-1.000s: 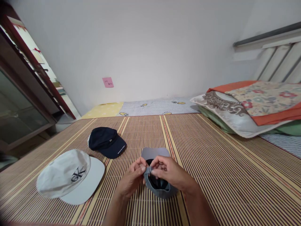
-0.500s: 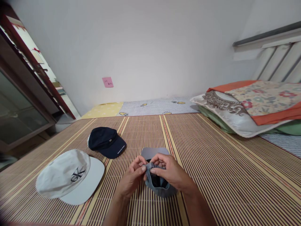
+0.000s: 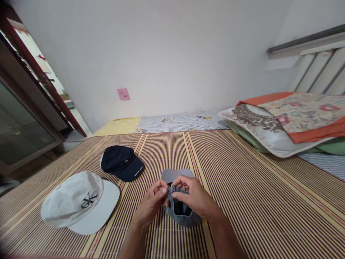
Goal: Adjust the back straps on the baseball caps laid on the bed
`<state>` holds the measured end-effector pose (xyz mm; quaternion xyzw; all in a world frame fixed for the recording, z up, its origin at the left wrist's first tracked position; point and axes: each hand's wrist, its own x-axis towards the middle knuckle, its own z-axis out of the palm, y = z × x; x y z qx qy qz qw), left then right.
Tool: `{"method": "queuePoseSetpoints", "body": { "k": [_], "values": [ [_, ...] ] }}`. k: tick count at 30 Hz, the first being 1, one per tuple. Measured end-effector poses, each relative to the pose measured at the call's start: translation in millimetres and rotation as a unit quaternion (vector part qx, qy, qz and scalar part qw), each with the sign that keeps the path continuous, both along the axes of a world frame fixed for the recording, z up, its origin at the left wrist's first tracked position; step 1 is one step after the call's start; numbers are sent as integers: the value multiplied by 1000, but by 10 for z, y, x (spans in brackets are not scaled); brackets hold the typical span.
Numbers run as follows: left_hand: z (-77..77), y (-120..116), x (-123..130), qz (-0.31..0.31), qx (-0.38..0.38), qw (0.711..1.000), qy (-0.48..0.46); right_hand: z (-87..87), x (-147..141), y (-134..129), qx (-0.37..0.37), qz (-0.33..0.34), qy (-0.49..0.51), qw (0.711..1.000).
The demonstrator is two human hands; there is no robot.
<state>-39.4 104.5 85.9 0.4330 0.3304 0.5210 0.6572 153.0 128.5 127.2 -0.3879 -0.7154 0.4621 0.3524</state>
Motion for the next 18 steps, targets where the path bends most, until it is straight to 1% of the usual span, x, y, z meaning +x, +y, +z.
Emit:
{"method": "queuePoseSetpoints", "body": {
  "k": [3, 9, 13, 18],
  "values": [
    [-12, 4, -4, -8, 2, 1000, 10, 6, 5, -2, -3, 5, -6, 1000],
    [16, 5, 23, 6, 12, 998, 63, 43, -9, -13, -4, -1, -9, 1000],
    [56, -5, 16, 8, 4, 998, 67, 45, -17, -14, -3, 0, -7, 1000],
    [51, -18, 0, 6, -3, 998, 70, 37, -11, -17, -12, 10, -11, 1000]
  ]
}}
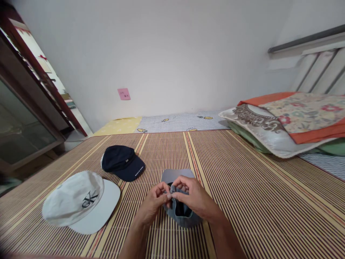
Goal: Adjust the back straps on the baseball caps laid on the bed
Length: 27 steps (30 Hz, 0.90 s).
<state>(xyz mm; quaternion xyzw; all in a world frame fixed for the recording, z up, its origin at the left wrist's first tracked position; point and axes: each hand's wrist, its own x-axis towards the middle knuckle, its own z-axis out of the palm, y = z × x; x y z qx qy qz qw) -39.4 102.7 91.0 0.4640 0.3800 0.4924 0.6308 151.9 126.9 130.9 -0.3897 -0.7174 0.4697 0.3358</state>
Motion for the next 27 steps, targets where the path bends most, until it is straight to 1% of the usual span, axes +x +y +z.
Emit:
{"method": "queuePoseSetpoints", "body": {
  "k": [5, 10, 16, 20, 23, 27],
  "values": [
    [-21, 16, 25, 14, 11, 999, -32, 1, -19, -5, -6, 7, 20, 1000],
    [-44, 29, 25, 12, 7, 999, -49, -24, -33, -10, -12, 19, 42, 999],
    [0, 10, 22, 18, -4, 1000, -19, -16, -32, -6, -14, 18, 37, 999],
    [34, -1, 33, 22, 6, 1000, -11, -31, -36, 3, -19, 13, 38, 999],
    [32, -3, 32, 24, 14, 999, -20, -53, -38, 10, -26, 15, 47, 998],
    [11, 1, 18, 18, 16, 1000, -20, -47, -47, 2, -17, 18, 43, 999]
  ]
}}
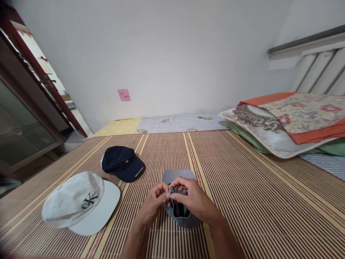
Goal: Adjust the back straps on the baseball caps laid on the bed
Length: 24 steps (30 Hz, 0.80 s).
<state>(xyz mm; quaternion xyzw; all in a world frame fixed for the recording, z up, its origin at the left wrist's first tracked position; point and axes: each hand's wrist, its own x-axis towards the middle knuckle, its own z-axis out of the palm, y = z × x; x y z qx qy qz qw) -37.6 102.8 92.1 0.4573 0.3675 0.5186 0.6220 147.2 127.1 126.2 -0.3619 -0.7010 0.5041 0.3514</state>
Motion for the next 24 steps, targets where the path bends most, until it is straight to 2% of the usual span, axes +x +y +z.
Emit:
{"method": "queuePoseSetpoints", "body": {
  "k": [6, 12, 24],
  "values": [
    [-16, 8, -15, 10, -7, 1000, 2, 12, -23, -18, -7, 22, 10, 1000],
    [-47, 5, -34, 0, 7, 1000, -3, -42, -19, 21, 6, 4, 16, 1000],
    [-66, 30, -10, 10, -2, 1000, -6, -30, -45, 12, 10, -6, -10, 1000]
  ]
}}
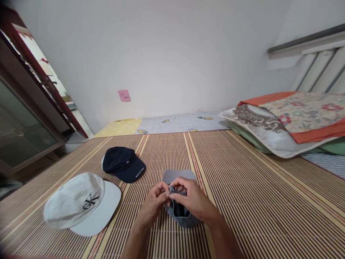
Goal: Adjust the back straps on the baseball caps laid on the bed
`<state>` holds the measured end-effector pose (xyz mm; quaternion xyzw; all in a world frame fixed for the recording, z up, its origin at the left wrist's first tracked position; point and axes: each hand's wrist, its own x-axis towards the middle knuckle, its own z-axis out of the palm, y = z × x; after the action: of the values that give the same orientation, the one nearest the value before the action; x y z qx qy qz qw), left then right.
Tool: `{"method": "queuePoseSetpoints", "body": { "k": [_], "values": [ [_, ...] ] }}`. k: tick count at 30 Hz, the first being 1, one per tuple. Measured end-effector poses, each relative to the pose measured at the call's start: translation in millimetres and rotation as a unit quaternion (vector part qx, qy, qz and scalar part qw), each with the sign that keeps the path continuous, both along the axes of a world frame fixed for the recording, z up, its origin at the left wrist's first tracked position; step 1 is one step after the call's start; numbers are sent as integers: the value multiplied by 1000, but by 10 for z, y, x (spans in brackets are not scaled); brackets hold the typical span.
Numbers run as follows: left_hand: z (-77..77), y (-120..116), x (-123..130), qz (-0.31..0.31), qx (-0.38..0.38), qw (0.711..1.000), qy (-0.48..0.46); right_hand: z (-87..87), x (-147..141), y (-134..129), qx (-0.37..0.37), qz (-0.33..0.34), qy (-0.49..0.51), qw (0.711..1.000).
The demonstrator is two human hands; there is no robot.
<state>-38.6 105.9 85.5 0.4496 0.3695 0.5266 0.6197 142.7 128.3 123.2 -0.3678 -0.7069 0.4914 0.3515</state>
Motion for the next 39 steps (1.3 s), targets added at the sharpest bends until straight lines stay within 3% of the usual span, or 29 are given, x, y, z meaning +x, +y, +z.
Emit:
{"method": "queuePoseSetpoints", "body": {
  "k": [14, 22, 29, 33, 39],
  "values": [
    [100, -50, -80, -54, 17, 998, 25, 52, -6, -25, -16, 41, 42, 998],
    [98, -27, -144, -60, 21, 998, 2, -46, 39, 42, -10, -7, 27, 1000],
    [31, -33, -170, -94, 2, 995, 17, -26, 45, 33, -13, 0, 13, 1000],
    [-1, -24, -186, -81, 5, 997, 9, -19, 48, 29, -22, 15, -10, 1000],
    [78, -30, -318, -66, -15, 998, -5, 23, 138, 65, -14, 10, -16, 1000]
  ]
}}
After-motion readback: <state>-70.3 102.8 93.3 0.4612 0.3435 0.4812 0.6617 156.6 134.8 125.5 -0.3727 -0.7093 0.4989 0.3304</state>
